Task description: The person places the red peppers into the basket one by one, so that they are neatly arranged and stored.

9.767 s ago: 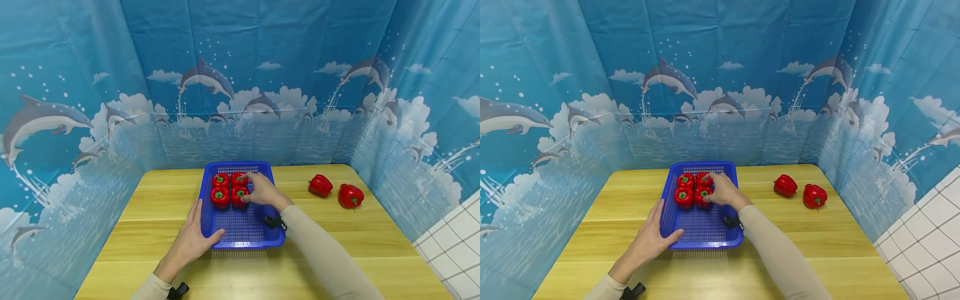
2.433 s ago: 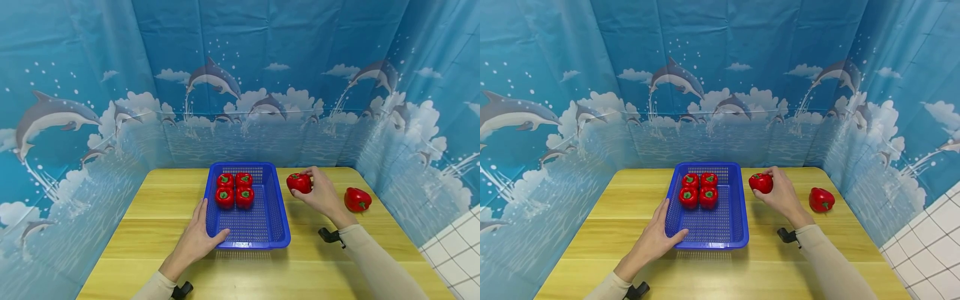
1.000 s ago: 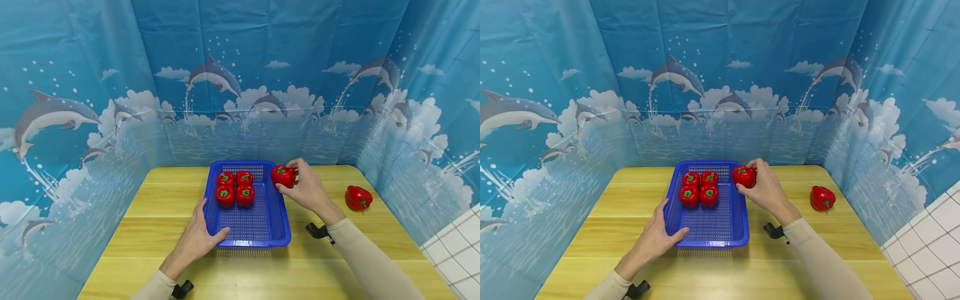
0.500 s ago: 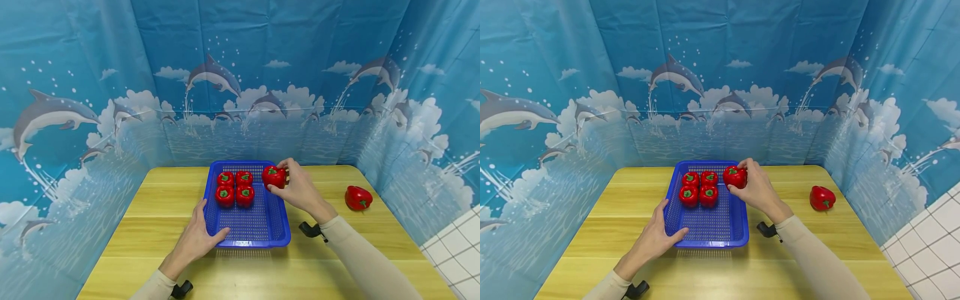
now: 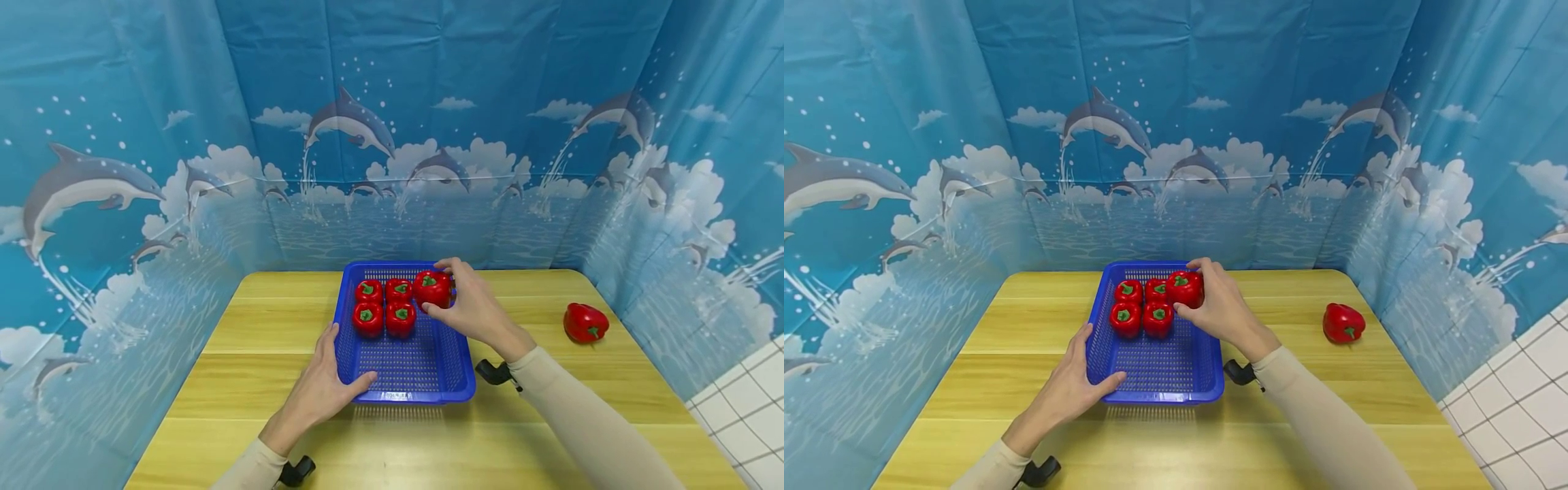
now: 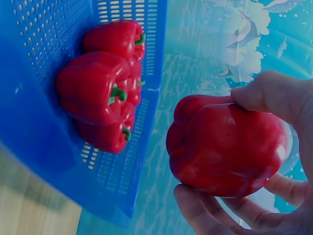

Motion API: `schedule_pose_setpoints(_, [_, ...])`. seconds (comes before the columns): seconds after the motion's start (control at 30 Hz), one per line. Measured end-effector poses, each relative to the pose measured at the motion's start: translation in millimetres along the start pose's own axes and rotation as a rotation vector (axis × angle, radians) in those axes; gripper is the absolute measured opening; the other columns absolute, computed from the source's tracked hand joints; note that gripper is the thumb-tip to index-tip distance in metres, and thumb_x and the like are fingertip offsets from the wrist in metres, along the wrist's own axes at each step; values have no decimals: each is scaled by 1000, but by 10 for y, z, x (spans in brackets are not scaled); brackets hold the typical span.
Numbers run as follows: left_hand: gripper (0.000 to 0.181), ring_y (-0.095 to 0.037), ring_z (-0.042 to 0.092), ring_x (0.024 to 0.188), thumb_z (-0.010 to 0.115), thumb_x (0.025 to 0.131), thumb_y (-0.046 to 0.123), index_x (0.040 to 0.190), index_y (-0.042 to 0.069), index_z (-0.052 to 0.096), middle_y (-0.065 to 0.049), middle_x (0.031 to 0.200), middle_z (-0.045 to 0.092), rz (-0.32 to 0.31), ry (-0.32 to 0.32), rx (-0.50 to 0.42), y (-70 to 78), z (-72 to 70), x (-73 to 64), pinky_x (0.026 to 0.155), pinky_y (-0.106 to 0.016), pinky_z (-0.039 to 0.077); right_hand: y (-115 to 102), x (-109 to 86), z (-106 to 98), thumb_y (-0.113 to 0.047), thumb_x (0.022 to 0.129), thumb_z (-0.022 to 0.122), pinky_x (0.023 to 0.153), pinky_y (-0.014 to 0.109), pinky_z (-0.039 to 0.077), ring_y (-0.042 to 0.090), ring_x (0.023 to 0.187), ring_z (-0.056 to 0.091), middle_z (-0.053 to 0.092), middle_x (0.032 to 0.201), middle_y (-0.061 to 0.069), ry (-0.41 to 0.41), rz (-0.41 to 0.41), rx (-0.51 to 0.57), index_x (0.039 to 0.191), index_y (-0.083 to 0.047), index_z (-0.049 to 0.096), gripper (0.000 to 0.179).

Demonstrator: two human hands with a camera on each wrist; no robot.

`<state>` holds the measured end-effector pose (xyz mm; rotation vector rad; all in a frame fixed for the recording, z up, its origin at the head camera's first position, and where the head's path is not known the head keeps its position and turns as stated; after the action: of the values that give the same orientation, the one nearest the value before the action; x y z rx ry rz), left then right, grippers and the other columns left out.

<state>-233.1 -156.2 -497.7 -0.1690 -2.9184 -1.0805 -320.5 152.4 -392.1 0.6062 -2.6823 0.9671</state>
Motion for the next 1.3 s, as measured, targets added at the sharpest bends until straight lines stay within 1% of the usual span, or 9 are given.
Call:
schedule_pose_setpoints(0.13, [131,-54,49,168,82,98,73,188,9,12,-19,197,15,0,-5,0,-1,-5,0,131,-73,49,-48,15,47,-35,100,93,99,56,68,37,123,71,65,157,21,-21,5,-15,166,-9,52,83])
schedule_pose_setpoints(0.23, [131,-55,48,168,84,98,70,188,9,11,-20,197,14,-2,-15,-4,2,-12,-4,130,-74,49,-100,27,76,-36,100,92,94,53,67,36,119,71,65,156,20,-32,0,-29,168,-10,53,83])
schedule_pose_setpoints(0.37, [134,-56,47,169,82,97,75,189,10,8,-20,197,13,-4,-36,-8,4,-25,-15,130,-76,49,-165,48,119,-36,100,91,90,50,65,33,113,70,64,156,19,-51,-10,-28,171,-9,52,86])
schedule_pose_setpoints(0.47, [135,-56,44,170,81,96,78,189,12,7,-19,197,13,-1,-47,-15,-1,-37,-27,131,-77,47,-191,56,164,-36,100,90,95,51,68,33,117,72,62,159,20,-71,-13,-20,172,-8,52,86])
schedule_pose_setpoints(0.57, [136,-55,43,171,81,96,77,189,12,7,-18,198,13,1,-51,-22,-3,-45,-37,132,-76,46,-211,62,212,-35,100,90,100,54,69,34,121,73,62,160,20,-88,-16,-18,171,-8,54,84])
schedule_pose_setpoints(0.8, [136,-55,43,171,83,97,75,189,14,5,-17,198,12,-4,-63,-25,2,-52,-52,132,-77,46,-254,80,293,-34,99,90,104,56,68,35,124,71,63,158,20,-123,-23,-21,168,-4,56,82])
schedule_pose_setpoints(0.97, [137,-56,44,171,83,96,75,190,15,3,-17,198,10,-8,-73,-23,-4,-50,-53,131,-77,47,-275,94,348,-33,99,89,107,56,69,35,127,72,63,156,19,-148,-28,15,165,-5,58,78])
schedule_pose_setpoints(1.1, [138,-56,44,171,84,95,75,190,15,2,-17,198,9,-10,-81,-23,-2,-54,-57,130,-77,47,-280,99,400,-32,99,90,108,55,70,34,128,72,64,151,17,-160,-39,35,160,-5,61,73])
schedule_pose_setpoints(1.3, [143,-56,44,171,83,92,81,190,16,1,-17,198,8,-17,-89,-20,-3,-54,-55,130,-77,48,-300,117,496,-30,96,94,111,55,69,34,129,72,67,148,16,-184,-76,35,156,-4,64,72])
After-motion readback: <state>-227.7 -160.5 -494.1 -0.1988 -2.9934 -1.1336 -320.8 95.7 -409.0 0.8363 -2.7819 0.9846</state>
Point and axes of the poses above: each hand's wrist, its own x-axis towards the middle knuckle, its own z-axis out of the palm, y = z × x, the point moved 4 cm from there along x, towards the middle knuckle
